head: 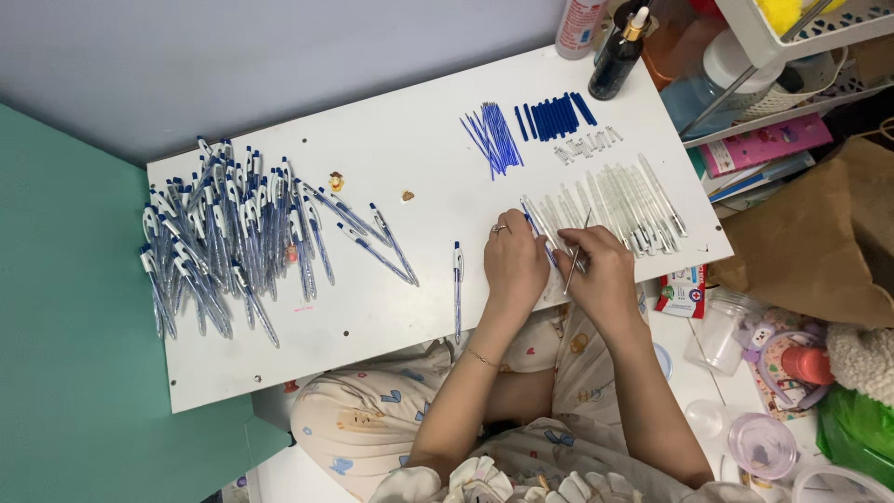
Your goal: The person assembles ballpoint pens by hand, inserting ink cartridges into clear barrels and attaching the corresponding caps.
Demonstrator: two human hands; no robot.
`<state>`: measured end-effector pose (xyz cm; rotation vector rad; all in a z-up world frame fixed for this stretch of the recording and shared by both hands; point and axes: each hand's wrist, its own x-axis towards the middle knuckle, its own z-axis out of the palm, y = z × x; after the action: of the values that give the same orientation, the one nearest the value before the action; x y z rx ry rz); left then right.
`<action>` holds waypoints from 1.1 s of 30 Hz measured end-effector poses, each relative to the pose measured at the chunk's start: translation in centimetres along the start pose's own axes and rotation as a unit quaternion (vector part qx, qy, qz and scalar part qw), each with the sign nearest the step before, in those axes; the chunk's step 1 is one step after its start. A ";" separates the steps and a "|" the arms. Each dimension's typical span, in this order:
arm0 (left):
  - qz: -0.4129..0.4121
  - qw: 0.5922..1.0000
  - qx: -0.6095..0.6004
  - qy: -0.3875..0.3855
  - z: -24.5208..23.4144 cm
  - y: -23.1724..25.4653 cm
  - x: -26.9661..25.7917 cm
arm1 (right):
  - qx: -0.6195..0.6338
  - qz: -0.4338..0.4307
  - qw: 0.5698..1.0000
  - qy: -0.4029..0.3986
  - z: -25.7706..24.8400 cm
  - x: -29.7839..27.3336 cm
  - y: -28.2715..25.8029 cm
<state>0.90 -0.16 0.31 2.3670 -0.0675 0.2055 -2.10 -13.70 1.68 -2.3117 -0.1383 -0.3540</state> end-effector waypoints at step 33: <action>-0.110 0.990 0.024 0.080 2.6 -9.5 19.0 | 0.081 -0.017 0.996 0.027 -2.4 -3.3 -2.8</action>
<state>20.98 5.09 -4.83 2.3755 0.2758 0.2908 -6.29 -13.51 4.24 -2.1391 -0.1736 -0.4080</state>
